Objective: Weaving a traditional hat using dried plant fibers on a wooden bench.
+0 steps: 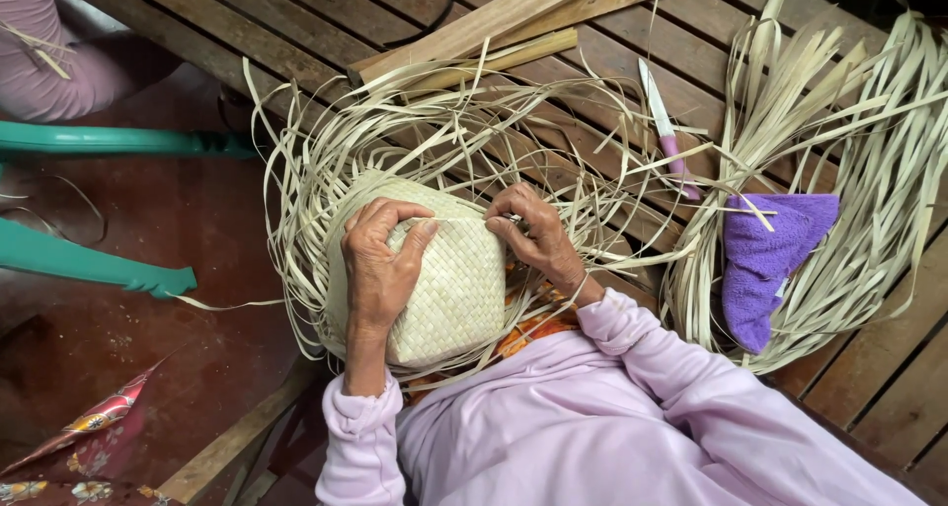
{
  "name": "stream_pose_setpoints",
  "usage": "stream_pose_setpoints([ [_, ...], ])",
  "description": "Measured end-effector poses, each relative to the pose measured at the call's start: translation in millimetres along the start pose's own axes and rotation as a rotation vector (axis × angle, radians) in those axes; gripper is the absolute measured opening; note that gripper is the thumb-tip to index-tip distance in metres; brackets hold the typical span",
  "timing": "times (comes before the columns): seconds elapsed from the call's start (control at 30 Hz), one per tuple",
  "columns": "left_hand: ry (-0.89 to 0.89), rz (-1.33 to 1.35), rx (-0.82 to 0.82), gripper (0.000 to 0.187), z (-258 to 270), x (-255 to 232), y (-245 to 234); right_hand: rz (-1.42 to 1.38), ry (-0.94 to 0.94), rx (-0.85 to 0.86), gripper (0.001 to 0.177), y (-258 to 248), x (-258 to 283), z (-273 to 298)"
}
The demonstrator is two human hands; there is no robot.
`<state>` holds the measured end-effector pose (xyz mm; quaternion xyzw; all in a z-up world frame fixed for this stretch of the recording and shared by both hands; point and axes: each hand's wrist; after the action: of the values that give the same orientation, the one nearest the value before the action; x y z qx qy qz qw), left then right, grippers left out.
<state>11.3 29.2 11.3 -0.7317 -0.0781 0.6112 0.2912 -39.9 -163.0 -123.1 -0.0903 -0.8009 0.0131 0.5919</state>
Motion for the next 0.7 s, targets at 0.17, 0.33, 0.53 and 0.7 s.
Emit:
stream_pose_setpoints([
  [0.17, 0.019, -0.019, 0.008, 0.003, -1, -1, 0, -0.030, 0.014, 0.106, 0.032, -5, 34, -18],
  [0.33, 0.030, -0.035, 0.006, 0.003, 0, 0, -1, -0.013, 0.002, 0.094, 0.019, 5, 36, -19],
  [0.53, 0.026, -0.037, 0.007, 0.004, -1, 9, 2, -0.037, 0.003, 0.061, 0.011, 13, 21, -14],
  [0.7, 0.024, -0.009, -0.062, 0.007, -1, 7, 3, -0.066, 0.049, 0.028, 0.010, 15, 14, -16],
])
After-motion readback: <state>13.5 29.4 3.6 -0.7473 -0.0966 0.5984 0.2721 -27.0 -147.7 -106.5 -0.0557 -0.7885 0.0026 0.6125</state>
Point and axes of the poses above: each hand's wrist, its own z-axis away from the middle knuckle, its own y-axis out of the palm, x = y × z, and after that the axes turned 4 degrees about z, right-handed
